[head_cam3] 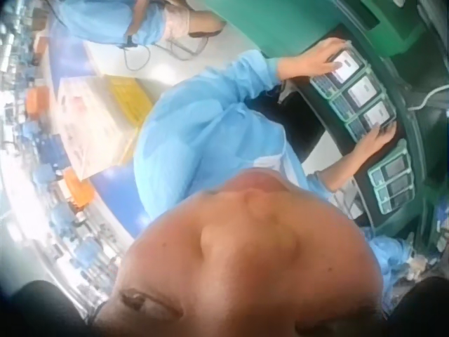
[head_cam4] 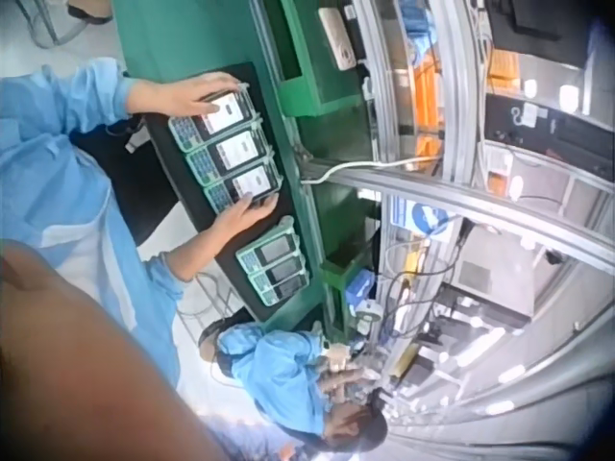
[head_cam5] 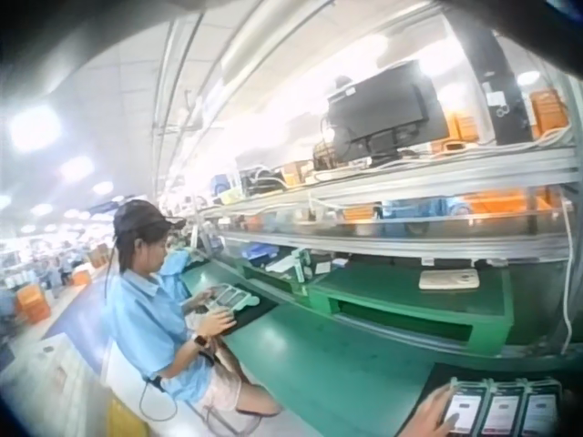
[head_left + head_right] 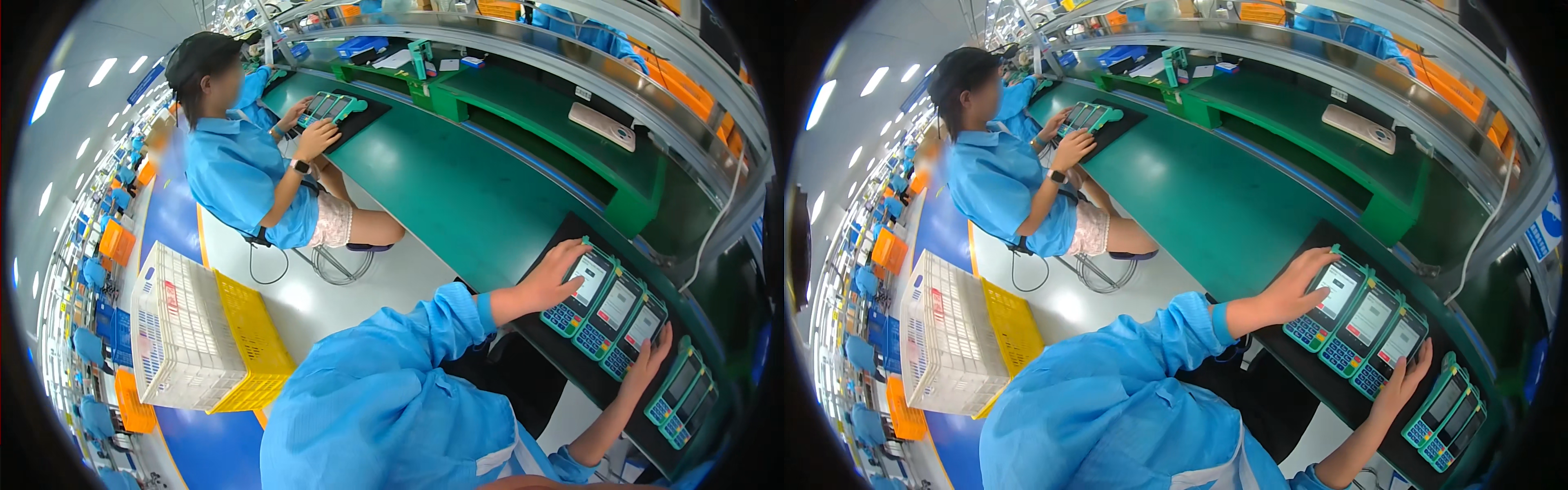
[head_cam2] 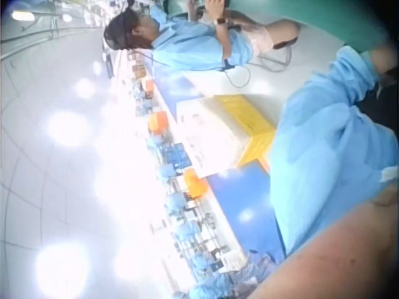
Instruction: The person tests handheld payment terminals along a production line by tapping their touchscreens, pressing keypad buttons, and arranging them on the workbench.
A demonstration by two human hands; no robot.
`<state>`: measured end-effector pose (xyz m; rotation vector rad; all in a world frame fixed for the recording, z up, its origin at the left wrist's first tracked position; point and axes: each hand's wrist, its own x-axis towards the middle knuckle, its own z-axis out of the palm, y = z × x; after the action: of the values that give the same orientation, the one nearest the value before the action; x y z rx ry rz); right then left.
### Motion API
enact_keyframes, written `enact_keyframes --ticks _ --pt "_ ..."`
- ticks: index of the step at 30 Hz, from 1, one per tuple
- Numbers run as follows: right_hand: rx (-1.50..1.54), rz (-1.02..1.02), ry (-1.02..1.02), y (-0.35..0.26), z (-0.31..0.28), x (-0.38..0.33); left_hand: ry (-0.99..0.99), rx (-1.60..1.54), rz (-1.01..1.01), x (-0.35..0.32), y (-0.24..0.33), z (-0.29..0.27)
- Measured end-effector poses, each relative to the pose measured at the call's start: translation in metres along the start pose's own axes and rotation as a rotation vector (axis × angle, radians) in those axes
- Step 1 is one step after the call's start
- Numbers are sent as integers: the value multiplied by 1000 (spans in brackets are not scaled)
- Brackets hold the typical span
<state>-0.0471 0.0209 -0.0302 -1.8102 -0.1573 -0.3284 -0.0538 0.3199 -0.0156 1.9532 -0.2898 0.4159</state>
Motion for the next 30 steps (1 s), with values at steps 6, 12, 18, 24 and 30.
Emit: enact_keyframes --ticks 6,12,18,24,30 --pt "-3 -2 9 3 -2 0 -4 -18 11 0 0 0" --pt "-35 0 10 -1 -1 0 -10 -23 0 -1 2 -1" --pt "-26 7 1 -2 -1 0 -14 -30 -4 -1 3 -1" --pt "-27 2 4 -1 -1 0 -15 -21 -1 -1 3 -1" --pt "-20 -13 -7 1 -1 1 -7 -32 2 0 2 0"
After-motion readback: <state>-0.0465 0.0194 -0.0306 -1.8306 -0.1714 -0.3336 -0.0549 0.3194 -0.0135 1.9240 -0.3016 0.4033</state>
